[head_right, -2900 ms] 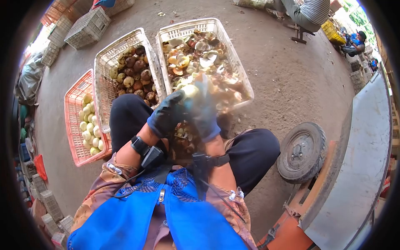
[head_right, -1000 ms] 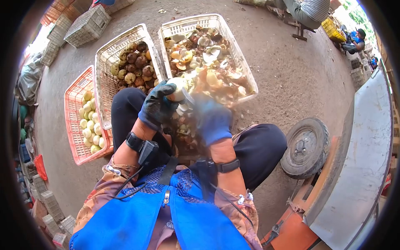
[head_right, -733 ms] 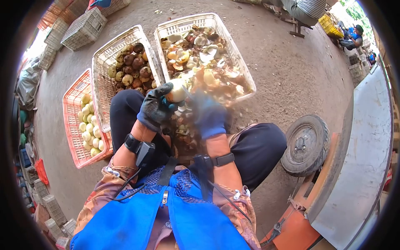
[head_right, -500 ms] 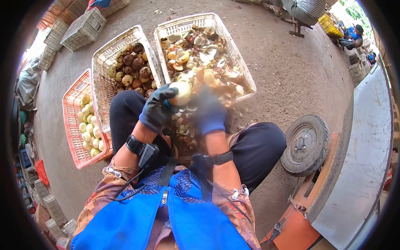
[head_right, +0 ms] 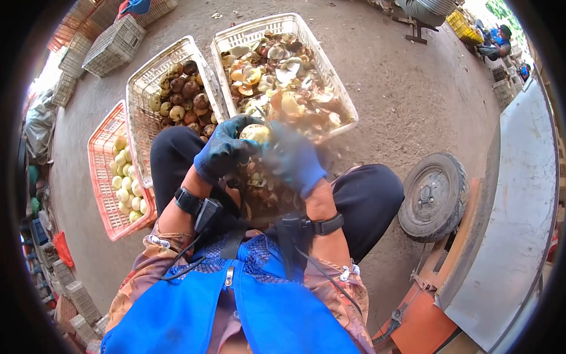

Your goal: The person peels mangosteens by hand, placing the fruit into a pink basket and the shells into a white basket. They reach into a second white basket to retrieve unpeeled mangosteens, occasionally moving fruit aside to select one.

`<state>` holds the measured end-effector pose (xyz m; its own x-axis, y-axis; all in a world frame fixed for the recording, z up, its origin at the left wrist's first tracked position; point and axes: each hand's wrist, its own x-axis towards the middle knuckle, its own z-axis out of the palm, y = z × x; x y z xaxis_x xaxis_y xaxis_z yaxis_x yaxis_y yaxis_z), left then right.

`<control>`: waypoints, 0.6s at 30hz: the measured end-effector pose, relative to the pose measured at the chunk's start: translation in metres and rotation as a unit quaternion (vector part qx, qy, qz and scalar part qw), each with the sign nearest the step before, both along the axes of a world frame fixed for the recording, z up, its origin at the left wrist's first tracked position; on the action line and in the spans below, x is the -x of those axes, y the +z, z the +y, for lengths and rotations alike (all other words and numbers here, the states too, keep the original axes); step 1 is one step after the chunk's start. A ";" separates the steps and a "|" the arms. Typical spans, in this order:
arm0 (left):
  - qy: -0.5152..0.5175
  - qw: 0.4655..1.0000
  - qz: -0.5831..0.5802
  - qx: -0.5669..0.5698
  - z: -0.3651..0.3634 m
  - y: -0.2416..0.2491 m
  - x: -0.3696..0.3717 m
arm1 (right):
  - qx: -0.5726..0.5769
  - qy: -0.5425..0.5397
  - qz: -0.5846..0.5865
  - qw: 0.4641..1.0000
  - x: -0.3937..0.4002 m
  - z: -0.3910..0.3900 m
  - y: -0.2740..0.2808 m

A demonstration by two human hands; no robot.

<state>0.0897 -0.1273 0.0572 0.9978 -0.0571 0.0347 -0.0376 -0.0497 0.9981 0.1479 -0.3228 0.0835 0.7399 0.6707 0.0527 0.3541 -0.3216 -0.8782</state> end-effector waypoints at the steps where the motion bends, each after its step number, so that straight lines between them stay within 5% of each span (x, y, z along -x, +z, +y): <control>1: -0.001 1.000 0.019 0.014 0.000 -0.002 0.001 | 0.000 -0.001 0.001 1.000 0.001 0.000 -0.003; 6: -0.007 0.999 0.048 0.012 -0.003 0.000 0.001 | -0.051 -0.050 -0.126 0.989 0.005 0.007 -0.021; 10: -0.019 0.994 0.091 0.058 -0.007 0.006 0.003 | -0.049 -0.008 -0.117 0.992 0.004 0.004 -0.021; 12: -0.005 0.994 0.101 0.042 -0.014 0.014 0.007 | -0.156 0.034 0.141 0.977 0.000 0.003 -0.041; 13: 0.007 0.994 0.109 0.028 -0.017 0.016 0.007 | -0.157 0.032 0.140 0.977 0.000 0.002 -0.047; 14: 0.006 0.994 0.109 0.028 -0.016 0.006 0.005 | -0.114 0.021 0.064 0.991 0.003 0.003 -0.048; 16: -0.002 0.978 -0.164 -0.131 -0.010 -0.024 0.000 | -0.071 0.012 -0.012 0.997 0.007 0.007 -0.046; 17: -0.001 0.978 -0.163 -0.131 -0.011 -0.022 0.001 | -0.046 -0.013 -0.040 0.998 0.009 0.008 -0.042; 18: 0.016 0.999 -0.021 -0.044 -0.014 -0.018 0.002 | -0.022 -0.039 -0.067 0.997 0.010 0.008 -0.039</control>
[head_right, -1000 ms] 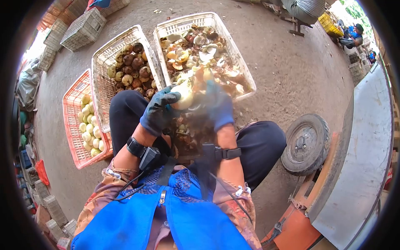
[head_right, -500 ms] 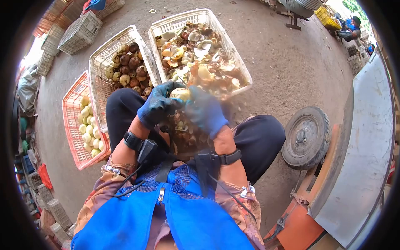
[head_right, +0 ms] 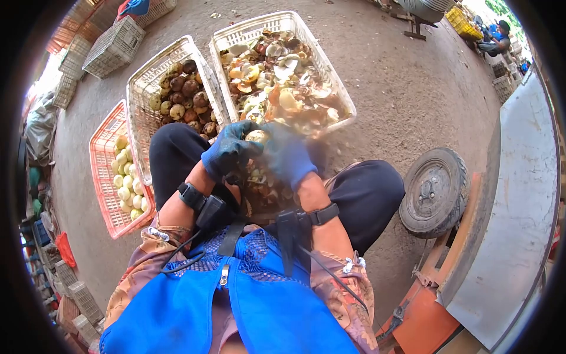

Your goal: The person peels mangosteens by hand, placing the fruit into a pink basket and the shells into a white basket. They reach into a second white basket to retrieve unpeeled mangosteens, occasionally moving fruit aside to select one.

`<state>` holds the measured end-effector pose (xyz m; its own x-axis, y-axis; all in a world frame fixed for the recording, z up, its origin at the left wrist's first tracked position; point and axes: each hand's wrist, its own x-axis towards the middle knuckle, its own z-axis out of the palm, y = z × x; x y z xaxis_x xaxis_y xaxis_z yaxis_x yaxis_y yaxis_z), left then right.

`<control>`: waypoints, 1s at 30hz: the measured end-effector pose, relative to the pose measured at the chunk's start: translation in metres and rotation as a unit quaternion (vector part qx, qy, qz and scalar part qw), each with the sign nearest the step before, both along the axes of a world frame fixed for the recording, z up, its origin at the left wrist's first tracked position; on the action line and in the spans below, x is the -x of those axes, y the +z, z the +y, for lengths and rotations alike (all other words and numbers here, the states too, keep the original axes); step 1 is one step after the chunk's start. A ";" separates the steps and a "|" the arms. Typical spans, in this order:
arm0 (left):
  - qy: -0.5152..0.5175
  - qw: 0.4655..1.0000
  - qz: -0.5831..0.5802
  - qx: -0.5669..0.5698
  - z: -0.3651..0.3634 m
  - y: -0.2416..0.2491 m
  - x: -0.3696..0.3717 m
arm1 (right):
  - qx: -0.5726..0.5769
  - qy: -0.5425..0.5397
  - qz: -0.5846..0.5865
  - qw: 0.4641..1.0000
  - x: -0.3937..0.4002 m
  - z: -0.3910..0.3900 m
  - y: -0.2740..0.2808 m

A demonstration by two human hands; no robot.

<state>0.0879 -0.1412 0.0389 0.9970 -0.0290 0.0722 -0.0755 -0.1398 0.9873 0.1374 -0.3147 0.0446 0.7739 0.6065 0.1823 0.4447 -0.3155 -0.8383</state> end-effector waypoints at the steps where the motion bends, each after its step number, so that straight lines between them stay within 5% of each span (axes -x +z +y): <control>1: 0.022 0.986 0.139 0.090 -0.002 0.003 0.000 | -0.001 0.000 -0.001 1.000 -0.003 0.001 0.001; 3: 0.018 0.982 0.156 0.102 -0.002 0.005 0.000 | -0.052 -0.051 0.410 0.909 -0.014 0.006 0.003; 4: 0.014 0.978 0.173 0.117 -0.002 0.006 -0.001 | -0.055 -0.051 0.409 0.909 -0.014 0.005 -0.004; 9: 0.030 0.985 0.162 0.055 0.002 -0.003 -0.006 | -0.086 0.003 0.011 0.996 -0.011 0.000 -0.014; 11: 0.032 0.988 0.143 0.056 0.009 -0.012 -0.010 | -0.132 0.046 0.064 0.988 -0.019 -0.001 -0.051; 13: -0.011 1.000 -0.013 0.011 0.014 -0.022 -0.010 | -0.174 0.091 0.120 0.973 -0.018 -0.001 -0.053; 15: -0.023 0.999 0.038 0.024 0.017 -0.018 -0.010 | -0.174 -0.013 0.295 0.939 -0.008 0.000 -0.015; 19: -0.039 0.996 0.076 -0.022 0.013 -0.006 -0.006 | -0.150 0.034 0.207 0.966 -0.018 0.001 -0.026; 21: -0.044 0.996 0.073 -0.009 0.017 -0.024 -0.010 | 0.058 0.032 0.054 0.996 -0.021 -0.001 -0.020; 22: -0.046 0.997 0.068 0.004 0.019 -0.032 -0.010 | 0.059 0.033 0.055 0.996 -0.024 -0.001 -0.021; 24: -0.048 0.992 0.098 0.069 0.012 -0.008 -0.009 | 0.225 0.027 -0.152 0.962 -0.032 -0.002 -0.026; 25: -0.052 0.982 0.125 0.135 0.010 0.001 -0.010 | 0.111 0.002 0.006 0.994 -0.038 -0.002 -0.043; 26: -0.053 0.982 0.124 0.136 0.009 0.002 -0.010 | 0.112 0.001 0.005 0.994 -0.040 -0.001 -0.043; 28: -0.017 0.999 0.023 -0.028 0.011 0.003 -0.011 | 0.046 -0.133 0.056 0.989 -0.046 0.006 -0.041; 30: -0.017 0.998 -0.026 -0.057 0.020 -0.011 -0.013 | -0.060 -0.157 0.143 0.975 -0.050 0.006 -0.037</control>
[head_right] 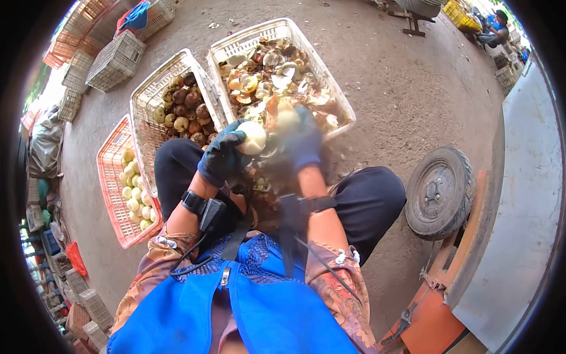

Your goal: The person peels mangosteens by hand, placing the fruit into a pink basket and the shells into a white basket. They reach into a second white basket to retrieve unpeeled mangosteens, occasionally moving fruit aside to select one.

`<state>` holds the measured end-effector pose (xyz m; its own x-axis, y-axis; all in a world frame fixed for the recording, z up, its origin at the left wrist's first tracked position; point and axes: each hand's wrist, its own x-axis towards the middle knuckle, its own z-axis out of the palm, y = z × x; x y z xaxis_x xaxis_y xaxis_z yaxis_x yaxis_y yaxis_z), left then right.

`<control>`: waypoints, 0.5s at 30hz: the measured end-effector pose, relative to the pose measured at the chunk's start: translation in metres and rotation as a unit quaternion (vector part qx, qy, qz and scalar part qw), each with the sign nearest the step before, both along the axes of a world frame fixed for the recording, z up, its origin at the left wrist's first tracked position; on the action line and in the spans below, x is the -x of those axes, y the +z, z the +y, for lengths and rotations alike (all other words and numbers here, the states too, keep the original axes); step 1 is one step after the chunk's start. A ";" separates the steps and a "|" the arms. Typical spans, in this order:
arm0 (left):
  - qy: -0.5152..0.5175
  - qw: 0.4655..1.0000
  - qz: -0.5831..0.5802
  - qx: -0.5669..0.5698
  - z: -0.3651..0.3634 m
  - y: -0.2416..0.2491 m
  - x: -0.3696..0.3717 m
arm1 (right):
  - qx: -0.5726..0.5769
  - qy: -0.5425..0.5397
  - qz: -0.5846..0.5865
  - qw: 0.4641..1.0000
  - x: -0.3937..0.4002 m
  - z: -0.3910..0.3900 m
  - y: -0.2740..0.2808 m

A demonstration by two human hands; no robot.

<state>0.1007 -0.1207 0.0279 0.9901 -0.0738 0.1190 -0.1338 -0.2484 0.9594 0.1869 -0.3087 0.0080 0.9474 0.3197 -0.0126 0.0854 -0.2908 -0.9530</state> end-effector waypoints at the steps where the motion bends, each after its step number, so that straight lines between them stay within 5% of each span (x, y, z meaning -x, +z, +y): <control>1: 0.001 0.999 -0.027 -0.018 0.004 -0.007 -0.001 | -0.112 -0.039 0.073 0.990 -0.002 -0.002 0.005; 2: -0.001 0.998 -0.055 -0.035 0.007 -0.009 -0.003 | -0.222 -0.079 0.144 0.961 -0.003 -0.003 0.013; 4: 0.027 0.998 -0.065 -0.002 0.000 -0.019 -0.003 | -0.250 -0.046 0.165 0.953 0.003 -0.002 0.025; 6: 0.103 0.982 0.036 0.151 -0.004 -0.053 -0.006 | -0.162 0.146 -0.160 0.963 0.009 0.003 0.013; 8: 0.062 0.995 0.042 0.066 0.002 -0.014 0.002 | -0.105 0.184 -0.160 0.964 0.031 0.009 0.024; 10: 0.014 0.999 0.048 -0.021 0.000 0.006 0.002 | -0.226 0.084 0.020 0.970 0.045 0.014 0.031; 15: -0.056 0.986 -0.147 -0.059 0.005 -0.006 -0.003 | -0.386 0.065 0.130 0.911 0.046 0.012 0.008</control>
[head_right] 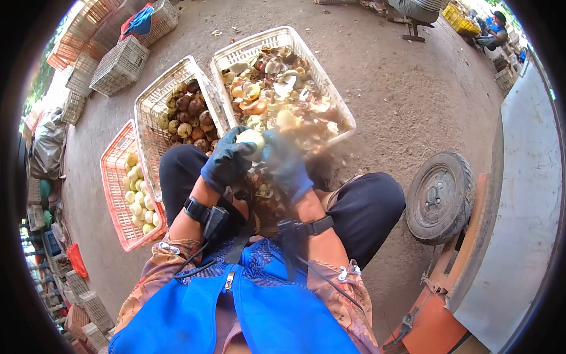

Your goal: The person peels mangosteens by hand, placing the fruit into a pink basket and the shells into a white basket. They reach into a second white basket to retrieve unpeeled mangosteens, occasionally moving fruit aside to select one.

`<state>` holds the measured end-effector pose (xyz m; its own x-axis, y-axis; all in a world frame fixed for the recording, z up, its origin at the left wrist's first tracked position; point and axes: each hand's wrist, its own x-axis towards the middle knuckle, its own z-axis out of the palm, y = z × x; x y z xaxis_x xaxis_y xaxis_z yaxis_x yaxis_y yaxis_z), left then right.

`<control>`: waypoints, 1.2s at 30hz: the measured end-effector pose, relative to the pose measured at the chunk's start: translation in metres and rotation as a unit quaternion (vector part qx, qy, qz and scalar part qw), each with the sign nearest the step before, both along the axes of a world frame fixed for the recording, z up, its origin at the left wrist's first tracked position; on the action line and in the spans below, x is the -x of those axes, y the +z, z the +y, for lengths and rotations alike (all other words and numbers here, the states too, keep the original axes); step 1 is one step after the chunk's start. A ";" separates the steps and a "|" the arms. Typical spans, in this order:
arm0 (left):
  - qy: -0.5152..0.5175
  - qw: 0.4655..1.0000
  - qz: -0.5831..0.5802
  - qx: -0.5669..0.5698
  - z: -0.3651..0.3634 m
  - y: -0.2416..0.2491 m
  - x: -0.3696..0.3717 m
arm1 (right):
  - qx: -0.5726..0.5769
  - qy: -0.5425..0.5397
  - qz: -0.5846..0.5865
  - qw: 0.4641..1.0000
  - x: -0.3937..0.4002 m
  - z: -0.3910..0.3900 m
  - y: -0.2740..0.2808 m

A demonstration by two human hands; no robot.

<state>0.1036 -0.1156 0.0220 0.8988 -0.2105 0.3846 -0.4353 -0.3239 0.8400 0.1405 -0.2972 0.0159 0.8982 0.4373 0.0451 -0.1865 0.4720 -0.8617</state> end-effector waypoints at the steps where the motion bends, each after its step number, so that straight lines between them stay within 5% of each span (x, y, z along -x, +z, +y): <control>1: 0.001 1.000 0.000 0.001 0.002 -0.003 0.001 | 0.065 -0.009 -0.066 0.996 -0.005 -0.004 -0.004; 3: 0.017 0.987 0.155 0.037 0.001 0.012 0.003 | 0.129 -0.017 -0.130 0.983 -0.019 -0.013 -0.013; 5: -0.017 0.998 0.059 -0.014 0.005 0.012 -0.002 | 0.203 0.031 -0.388 0.898 -0.028 -0.021 -0.019; 7: -0.083 0.980 -0.142 -0.114 0.009 0.012 -0.007 | 0.273 0.055 -0.389 0.878 -0.021 -0.028 0.018; 8: -0.084 0.980 -0.140 -0.113 0.008 0.014 -0.003 | 0.340 0.078 -0.390 0.852 -0.018 -0.030 0.031; 9: -0.073 0.995 0.073 -0.013 0.005 0.018 0.003 | 0.342 0.079 -0.387 0.853 -0.016 -0.030 0.030; 10: -0.056 0.954 0.280 0.087 0.004 0.020 0.006 | 0.359 0.062 -0.399 0.842 -0.015 -0.029 0.029; 11: -0.055 0.954 0.280 0.088 0.006 0.013 0.004 | 0.376 0.045 -0.411 0.830 -0.016 -0.027 0.028; 13: -0.105 0.991 -0.053 -0.064 0.013 -0.006 -0.002 | 0.366 0.059 -0.377 0.849 -0.020 -0.026 0.018; 14: -0.107 0.991 -0.052 -0.064 0.009 0.003 0.000 | 0.357 0.073 -0.341 0.867 -0.021 -0.027 0.015; 16: -0.022 0.949 0.294 0.109 -0.005 0.029 0.006 | 0.338 0.008 -0.336 0.879 -0.018 -0.021 0.016; 19: 0.104 0.986 0.129 -0.018 -0.019 0.009 0.012 | 0.319 -0.071 -0.299 0.897 -0.015 -0.012 0.013; 21: 0.115 0.984 0.123 0.063 -0.022 -0.007 0.009 | 0.317 -0.080 -0.266 0.907 -0.012 -0.007 0.009; 23: 0.092 0.992 0.028 -0.088 -0.018 -0.006 0.015 | 0.287 -0.124 -0.321 0.894 -0.010 -0.004 0.007; 30: 0.050 0.953 0.254 0.158 -0.019 0.026 0.012 | 0.354 -0.024 -0.372 0.858 -0.017 -0.015 0.014; 32: 0.051 0.927 0.305 0.214 -0.026 0.041 0.015 | 0.372 -0.087 -0.475 0.793 -0.022 -0.012 0.007; 34: 0.068 0.954 0.259 0.136 -0.035 0.056 0.018 | 0.320 -0.099 -0.453 0.826 -0.021 -0.005 0.016; 36: 0.084 0.941 0.278 0.173 -0.034 0.045 0.018 | 0.269 -0.110 -0.432 0.854 -0.022 -0.005 0.015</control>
<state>0.0859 -0.1499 0.0666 0.9909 0.0041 -0.1347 0.1348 -0.0133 0.9908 0.1622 -0.3026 0.0304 0.6949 0.4277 0.5781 0.6701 -0.0933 -0.7364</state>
